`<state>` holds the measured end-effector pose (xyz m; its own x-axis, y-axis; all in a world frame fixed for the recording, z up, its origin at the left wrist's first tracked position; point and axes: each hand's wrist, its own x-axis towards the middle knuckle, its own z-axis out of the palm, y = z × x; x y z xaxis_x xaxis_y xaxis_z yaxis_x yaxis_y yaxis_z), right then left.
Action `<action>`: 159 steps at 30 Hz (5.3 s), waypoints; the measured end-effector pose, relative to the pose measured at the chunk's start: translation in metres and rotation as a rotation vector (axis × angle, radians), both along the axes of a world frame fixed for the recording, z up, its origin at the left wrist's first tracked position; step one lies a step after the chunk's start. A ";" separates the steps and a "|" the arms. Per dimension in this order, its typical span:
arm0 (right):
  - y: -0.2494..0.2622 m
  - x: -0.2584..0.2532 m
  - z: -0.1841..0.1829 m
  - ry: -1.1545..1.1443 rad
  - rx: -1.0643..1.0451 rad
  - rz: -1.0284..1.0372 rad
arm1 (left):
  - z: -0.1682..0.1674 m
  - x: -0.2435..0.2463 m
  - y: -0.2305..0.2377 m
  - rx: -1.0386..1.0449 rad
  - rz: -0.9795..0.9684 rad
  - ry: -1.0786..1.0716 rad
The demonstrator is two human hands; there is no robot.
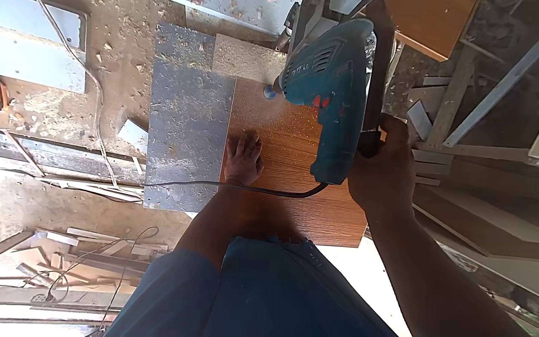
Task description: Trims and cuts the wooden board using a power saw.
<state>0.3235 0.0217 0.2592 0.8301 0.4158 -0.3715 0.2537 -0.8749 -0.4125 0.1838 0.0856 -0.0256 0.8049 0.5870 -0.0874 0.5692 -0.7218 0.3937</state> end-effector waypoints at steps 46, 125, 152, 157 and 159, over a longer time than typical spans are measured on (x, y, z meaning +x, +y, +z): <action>-0.003 0.002 -0.014 0.104 0.079 -0.043 | -0.002 0.000 0.000 -0.018 -0.012 0.041; -0.005 -0.004 -0.054 0.053 0.213 -0.029 | 0.000 -0.002 0.000 0.015 -0.009 -0.008; 0.045 -0.020 0.000 0.695 0.932 -0.327 | 0.032 0.005 -0.003 -0.146 0.104 0.101; -0.032 -0.029 -0.012 0.777 0.914 0.159 | 0.022 0.010 -0.005 -0.087 0.093 0.153; -0.091 -0.029 -0.043 0.545 0.890 0.394 | 0.037 0.012 -0.006 -0.117 0.062 0.238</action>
<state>0.2944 -0.0689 0.2164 0.3978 0.9136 -0.0845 0.0424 -0.1103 -0.9930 0.1959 0.0796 0.0112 0.7163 0.6093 -0.3401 0.6974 -0.6401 0.3222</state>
